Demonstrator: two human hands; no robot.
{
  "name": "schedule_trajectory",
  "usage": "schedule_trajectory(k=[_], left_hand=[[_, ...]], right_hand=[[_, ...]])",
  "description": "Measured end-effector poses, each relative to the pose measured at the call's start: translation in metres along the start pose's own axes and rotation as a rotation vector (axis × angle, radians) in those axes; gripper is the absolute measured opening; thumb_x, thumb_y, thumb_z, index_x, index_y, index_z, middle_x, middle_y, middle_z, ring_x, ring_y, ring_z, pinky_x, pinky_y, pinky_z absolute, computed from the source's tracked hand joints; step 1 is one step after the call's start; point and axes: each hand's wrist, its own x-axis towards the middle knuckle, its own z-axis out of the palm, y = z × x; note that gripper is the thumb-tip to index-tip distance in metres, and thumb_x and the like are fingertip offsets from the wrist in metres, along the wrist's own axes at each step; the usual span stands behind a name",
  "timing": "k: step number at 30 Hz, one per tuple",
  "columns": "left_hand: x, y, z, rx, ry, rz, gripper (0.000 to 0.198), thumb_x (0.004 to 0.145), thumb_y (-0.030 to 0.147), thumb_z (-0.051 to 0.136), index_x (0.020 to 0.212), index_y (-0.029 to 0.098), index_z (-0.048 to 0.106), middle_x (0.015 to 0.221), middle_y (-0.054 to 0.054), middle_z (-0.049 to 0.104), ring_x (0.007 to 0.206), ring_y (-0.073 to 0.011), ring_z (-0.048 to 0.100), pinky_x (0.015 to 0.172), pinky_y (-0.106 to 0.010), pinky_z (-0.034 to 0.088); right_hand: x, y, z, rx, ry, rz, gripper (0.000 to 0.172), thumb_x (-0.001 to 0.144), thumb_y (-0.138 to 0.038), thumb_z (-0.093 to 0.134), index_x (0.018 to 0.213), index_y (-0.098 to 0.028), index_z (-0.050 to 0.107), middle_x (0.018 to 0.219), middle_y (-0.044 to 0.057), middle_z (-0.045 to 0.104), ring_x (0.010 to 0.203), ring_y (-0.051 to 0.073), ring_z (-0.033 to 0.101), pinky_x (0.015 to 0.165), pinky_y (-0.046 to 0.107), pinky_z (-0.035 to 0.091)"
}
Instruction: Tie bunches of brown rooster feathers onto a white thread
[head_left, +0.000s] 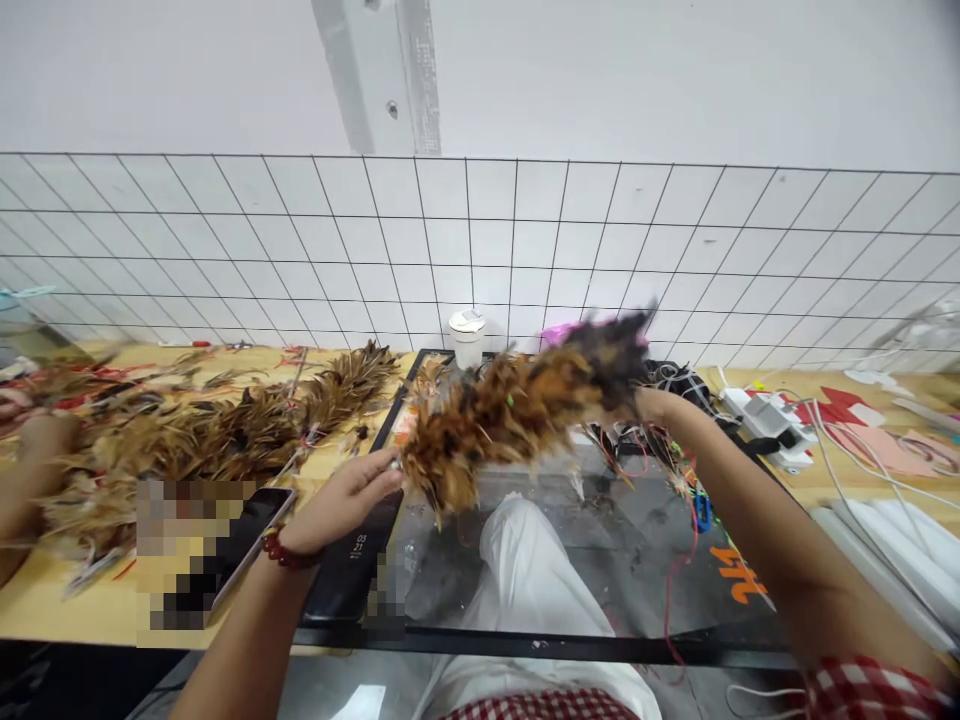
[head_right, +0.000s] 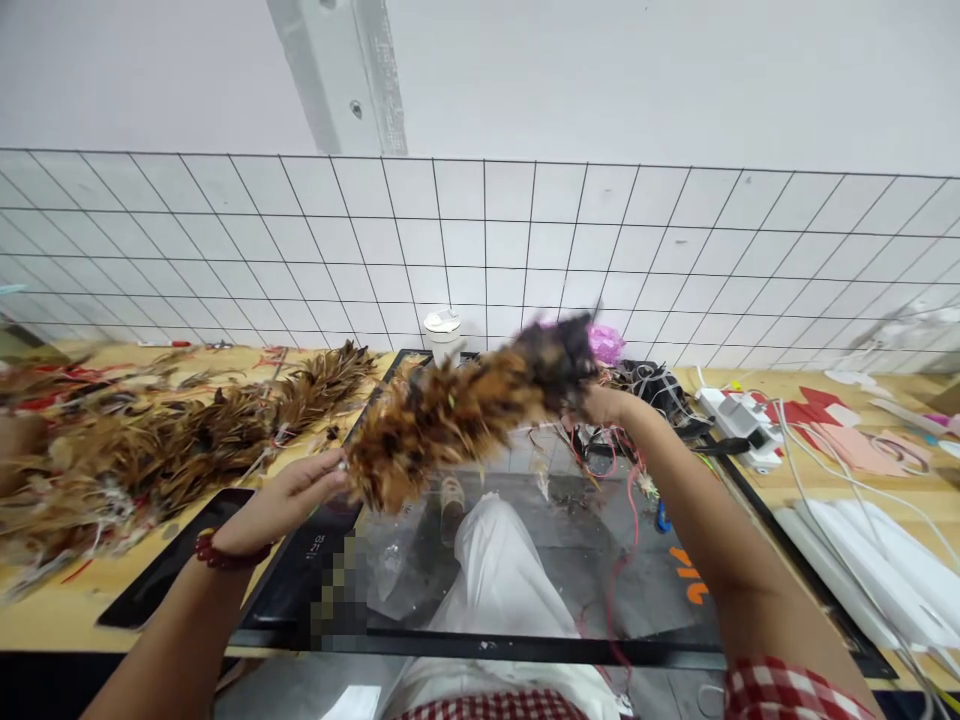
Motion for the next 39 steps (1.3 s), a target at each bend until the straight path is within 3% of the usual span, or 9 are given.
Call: schedule_trajectory(k=[3,5,10,14,19,23,27,32,39], left_hand=[[0.008,0.004,0.012,-0.357,0.102,-0.08,0.026,0.06,0.032,0.076,0.066,0.017,0.055,0.053,0.003,0.048,0.046,-0.0076,0.041,0.041,-0.016,0.032],[0.016,0.008,0.028,-0.555,0.12,-0.12,0.035,0.061,0.033,0.077,0.062,0.017,0.045,0.051,0.005,0.04,0.041,-0.0037,0.032,0.036,-0.013,0.023],[0.039,0.012,0.082,-0.816,0.057,-0.134,0.043,0.065,0.033,0.076,0.066,0.018,0.036,0.054,0.007,0.037,0.04,-0.0018,0.031,0.036,-0.011,0.022],[0.051,-0.001,0.109,-0.91,-0.001,-0.191,0.038,0.068,0.036,0.074,0.074,0.017,0.042,0.053,0.009,0.034,0.038,-0.0007,0.025,0.033,-0.011,0.018],[0.057,-0.02,0.107,-1.015,-0.033,-0.261,0.031,0.072,0.034,0.071,0.079,0.015,0.047,0.055,0.008,0.035,0.038,-0.0005,0.025,0.034,-0.011,0.018],[0.062,-0.036,0.114,-0.822,0.182,-0.245,0.036,0.069,0.037,0.072,0.069,0.016,0.043,0.053,0.008,0.039,0.037,-0.0012,0.026,0.035,-0.013,0.016],[0.064,-0.045,0.131,-0.464,0.436,-0.055,0.027,0.069,0.033,0.07,0.063,0.015,0.051,0.049,0.006,0.043,0.044,-0.0048,0.034,0.042,-0.015,0.024],[0.06,-0.042,0.134,-0.237,0.513,0.098,0.008,0.07,0.023,0.066,0.077,0.017,0.065,0.059,0.001,0.054,0.062,-0.0134,0.05,0.056,-0.019,0.036],[0.051,-0.042,0.136,0.075,0.514,0.168,0.014,0.072,0.017,0.062,0.085,0.022,0.066,0.079,-0.006,0.065,0.079,-0.0199,0.057,0.068,-0.023,0.041]], right_hand=[[-0.023,0.007,0.016,-0.078,-0.58,0.048,0.013,0.052,-0.025,0.074,0.055,-0.013,0.07,0.051,0.003,0.062,0.05,0.012,0.053,0.052,0.023,0.039],[-0.033,-0.006,0.029,-0.031,-0.805,-0.001,0.017,0.052,-0.029,0.075,0.06,-0.014,0.072,0.054,0.002,0.063,0.052,0.013,0.054,0.053,0.023,0.04],[-0.049,-0.08,0.085,0.546,-0.568,-0.18,0.041,0.062,-0.041,0.074,0.097,-0.021,0.07,0.101,0.005,0.069,0.088,0.017,0.062,0.075,0.026,0.047],[-0.056,-0.119,0.141,0.887,-0.605,-0.077,0.04,0.063,-0.046,0.073,0.089,-0.017,0.064,0.073,0.0,0.063,0.06,0.008,0.054,0.053,0.02,0.04],[-0.057,-0.106,0.169,1.024,-0.485,0.184,0.036,0.061,-0.049,0.07,0.069,-0.017,0.056,0.044,-0.011,0.03,0.037,0.002,0.014,0.039,0.02,0.008],[-0.059,-0.089,0.178,0.956,-0.354,0.129,0.031,0.062,-0.048,0.067,0.063,-0.018,0.059,0.043,-0.008,0.029,0.04,0.005,0.017,0.042,0.022,0.011],[-0.063,-0.074,0.194,0.803,-0.319,-0.023,0.032,0.067,-0.049,0.062,0.06,-0.018,0.059,0.048,-0.004,0.039,0.046,0.008,0.028,0.047,0.023,0.02],[-0.066,-0.064,0.179,0.41,-0.254,-0.272,0.032,0.081,-0.046,0.052,0.067,-0.019,0.062,0.056,-0.002,0.047,0.054,0.012,0.041,0.056,0.025,0.032],[-0.05,-0.108,0.11,0.254,0.397,-0.457,0.031,0.084,-0.039,0.054,0.107,-0.02,0.062,0.092,0.008,0.059,0.079,0.018,0.053,0.075,0.03,0.044]])
